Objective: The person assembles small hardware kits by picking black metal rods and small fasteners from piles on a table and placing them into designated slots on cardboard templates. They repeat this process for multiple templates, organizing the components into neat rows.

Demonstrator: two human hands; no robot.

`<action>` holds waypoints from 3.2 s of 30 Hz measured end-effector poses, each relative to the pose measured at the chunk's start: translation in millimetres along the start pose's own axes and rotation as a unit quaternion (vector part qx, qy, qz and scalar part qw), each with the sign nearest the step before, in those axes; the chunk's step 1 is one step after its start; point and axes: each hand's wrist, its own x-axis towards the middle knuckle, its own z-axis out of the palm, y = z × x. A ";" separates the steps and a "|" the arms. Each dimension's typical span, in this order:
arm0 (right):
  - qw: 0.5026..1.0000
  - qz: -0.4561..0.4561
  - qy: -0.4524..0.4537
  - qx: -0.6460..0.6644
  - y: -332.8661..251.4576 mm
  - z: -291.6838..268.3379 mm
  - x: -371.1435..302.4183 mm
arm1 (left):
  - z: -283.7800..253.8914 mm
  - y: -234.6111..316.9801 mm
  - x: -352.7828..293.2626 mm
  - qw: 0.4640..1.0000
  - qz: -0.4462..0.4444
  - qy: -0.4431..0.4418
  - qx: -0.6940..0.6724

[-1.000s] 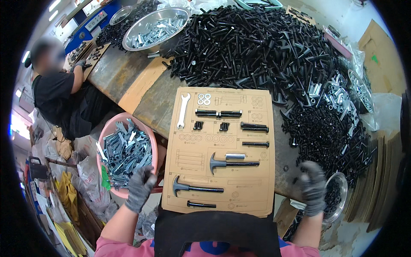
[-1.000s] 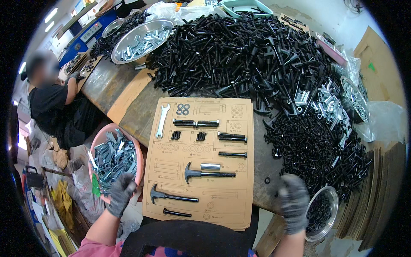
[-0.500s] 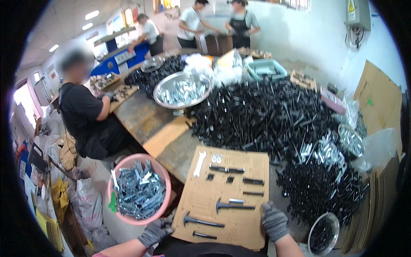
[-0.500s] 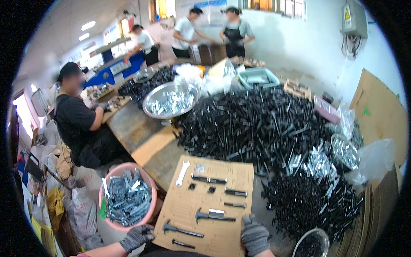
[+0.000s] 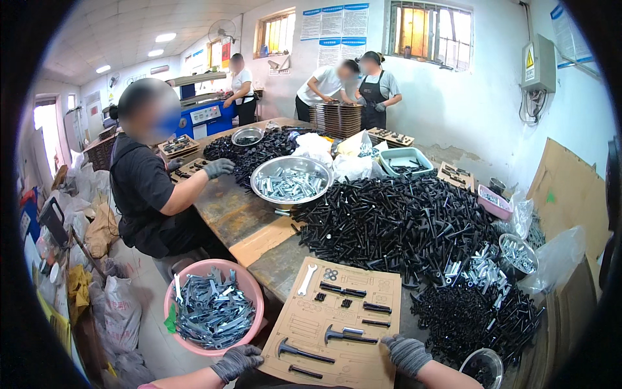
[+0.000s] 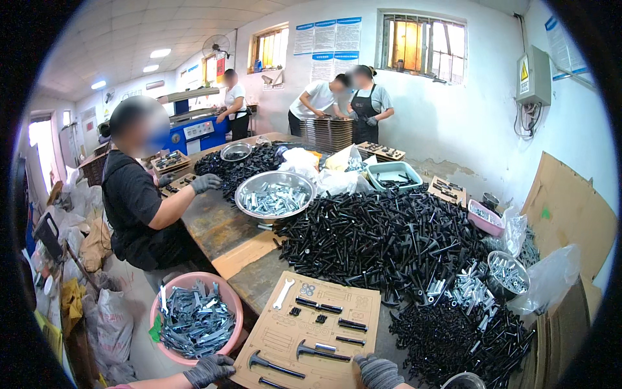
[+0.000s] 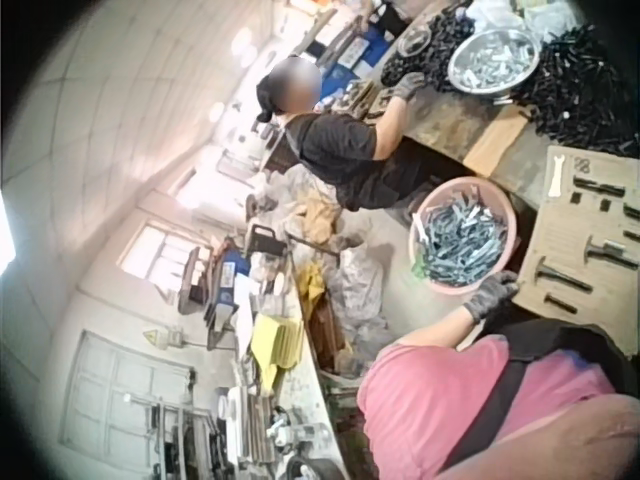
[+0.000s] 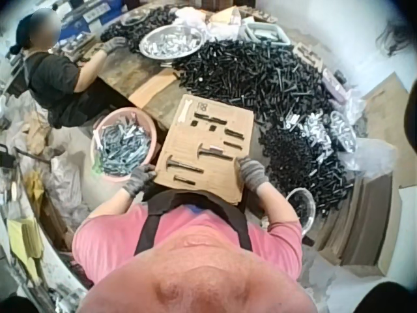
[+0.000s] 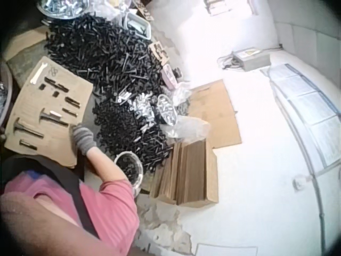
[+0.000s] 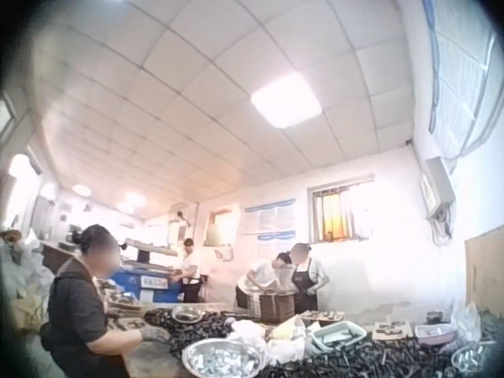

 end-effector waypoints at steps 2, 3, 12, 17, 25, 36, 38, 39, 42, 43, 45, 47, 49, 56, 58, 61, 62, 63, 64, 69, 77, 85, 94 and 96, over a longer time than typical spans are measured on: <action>0.999 0.008 0.001 0.031 2.7 12.5 2.4 | -1.7 -2.8 1.6 0.994 -0.033 -0.008 -0.101; 0.999 0.012 -0.006 0.046 -1.8 14.4 4.7 | -3.9 -9.7 3.8 0.991 -0.043 0.011 -0.125; 0.988 -0.110 0.062 0.086 -54.2 40.3 35.2 | -41.4 -82.7 41.8 0.915 0.069 0.215 -0.335; 0.984 -0.121 0.056 0.119 -94.5 32.9 68.6 | -87.4 -113.0 75.3 0.827 0.161 0.209 -0.496; 0.977 -0.182 0.060 0.095 -133.5 41.5 123.2 | -80.6 -87.6 67.5 0.705 0.209 0.242 -0.633; 0.985 -0.158 -0.014 0.072 -167.2 13.9 177.9 | -20.1 -64.7 96.1 0.686 0.220 0.232 -0.654; 0.986 -0.143 -0.017 0.085 -172.9 -1.5 180.4 | -24.7 -57.7 100.7 0.644 0.138 0.222 -0.719; 0.986 -0.136 -0.020 0.092 -175.0 -5.9 181.8 | -27.0 -54.6 101.4 0.620 0.095 0.217 -0.748; 0.979 -0.159 0.004 0.125 -175.1 -17.4 181.2 | -48.9 -91.4 135.6 0.639 0.155 0.192 -0.728; 0.976 -0.169 0.009 0.135 -173.2 -20.9 180.3 | -58.1 -96.7 141.5 0.633 0.156 0.181 -0.736; 0.975 -0.164 0.033 0.147 -163.2 -19.5 178.1 | -81.8 -80.4 148.6 0.624 0.155 0.156 -0.750; 0.969 -0.172 0.058 0.167 -150.1 -18.9 173.8 | -104.0 -79.3 159.9 0.647 0.155 0.200 -0.719; 0.958 -0.193 0.085 0.194 -134.2 -19.7 167.4 | -129.0 -88.0 175.6 0.667 0.157 0.246 -0.685; 0.951 -0.102 0.123 0.266 -68.2 -20.8 124.2 | -204.1 -105.4 222.6 0.699 0.060 0.400 -0.590; 0.953 -0.055 0.148 0.258 -50.3 -22.0 103.4 | -199.0 -64.0 215.8 0.738 -0.006 0.413 -0.534; 0.936 0.005 0.161 0.313 -51.4 -50.9 89.8 | -223.2 -80.4 223.1 0.750 -0.008 0.425 -0.507; 0.933 -0.044 0.241 0.264 -52.0 -61.5 85.4 | -224.6 -83.3 231.6 0.764 -0.006 0.416 -0.493; 0.925 -0.035 0.235 0.296 -51.3 -68.7 84.1 | -230.1 -88.6 237.4 0.775 -0.001 0.411 -0.479; 0.916 -0.066 0.275 0.286 -56.8 -82.1 80.8 | -240.9 -103.2 251.5 0.803 -0.016 0.417 -0.427; 0.804 -0.116 0.269 0.518 -72.1 -135.6 58.5 | -223.8 -102.0 261.0 0.764 0.063 0.338 -0.546; 0.630 -0.200 0.441 0.607 -105.6 -216.2 1.3 | -210.3 -86.0 187.6 0.737 0.215 0.523 -0.370; 0.707 -0.426 0.167 0.539 -132.7 -240.0 -35.8 | -72.9 72.4 180.5 0.814 0.431 0.370 -0.124; 0.836 -0.245 0.310 0.382 -120.5 -216.0 -35.4 | 68.7 120.1 182.4 0.810 0.524 0.216 0.151; 0.848 -0.206 0.332 0.358 -114.4 -214.8 -30.5 | 84.1 127.0 183.2 0.812 0.531 0.178 0.166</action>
